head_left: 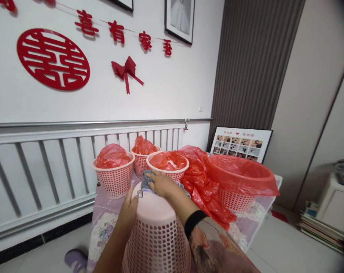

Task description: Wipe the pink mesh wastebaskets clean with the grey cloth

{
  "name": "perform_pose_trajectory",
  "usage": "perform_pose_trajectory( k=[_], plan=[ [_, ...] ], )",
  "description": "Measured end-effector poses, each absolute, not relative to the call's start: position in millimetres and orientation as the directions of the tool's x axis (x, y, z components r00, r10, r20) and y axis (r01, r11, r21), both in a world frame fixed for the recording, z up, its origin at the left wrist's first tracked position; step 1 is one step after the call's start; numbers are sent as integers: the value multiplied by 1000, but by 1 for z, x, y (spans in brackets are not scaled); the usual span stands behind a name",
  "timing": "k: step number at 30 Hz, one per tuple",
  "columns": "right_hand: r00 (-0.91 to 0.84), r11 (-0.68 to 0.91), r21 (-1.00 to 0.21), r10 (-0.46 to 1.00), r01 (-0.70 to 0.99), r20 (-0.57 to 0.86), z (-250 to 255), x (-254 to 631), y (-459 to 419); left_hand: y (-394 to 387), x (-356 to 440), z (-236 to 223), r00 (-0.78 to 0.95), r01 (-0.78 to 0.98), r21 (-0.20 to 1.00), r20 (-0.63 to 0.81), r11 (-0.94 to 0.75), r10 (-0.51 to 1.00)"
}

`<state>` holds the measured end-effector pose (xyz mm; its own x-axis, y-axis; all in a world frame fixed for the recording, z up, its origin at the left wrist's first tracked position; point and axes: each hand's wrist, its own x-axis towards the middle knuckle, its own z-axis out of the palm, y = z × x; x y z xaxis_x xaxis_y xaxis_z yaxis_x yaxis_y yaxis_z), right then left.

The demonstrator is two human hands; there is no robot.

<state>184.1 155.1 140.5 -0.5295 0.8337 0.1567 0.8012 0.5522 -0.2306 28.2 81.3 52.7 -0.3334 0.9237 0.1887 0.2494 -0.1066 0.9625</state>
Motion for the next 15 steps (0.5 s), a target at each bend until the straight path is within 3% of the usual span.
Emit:
perform_pose_trajectory(
  k=[6, 15],
  plan=[
    [-407, 431, -232, 901, 872, 149, 141, 179, 169, 90, 27, 44, -386, 183, 980, 144, -78, 911],
    [-479, 496, -174, 868, 851, 128, 142, 214, 85, 94, 26, 37, -381, 167, 978, 183, -128, 906]
  ],
)
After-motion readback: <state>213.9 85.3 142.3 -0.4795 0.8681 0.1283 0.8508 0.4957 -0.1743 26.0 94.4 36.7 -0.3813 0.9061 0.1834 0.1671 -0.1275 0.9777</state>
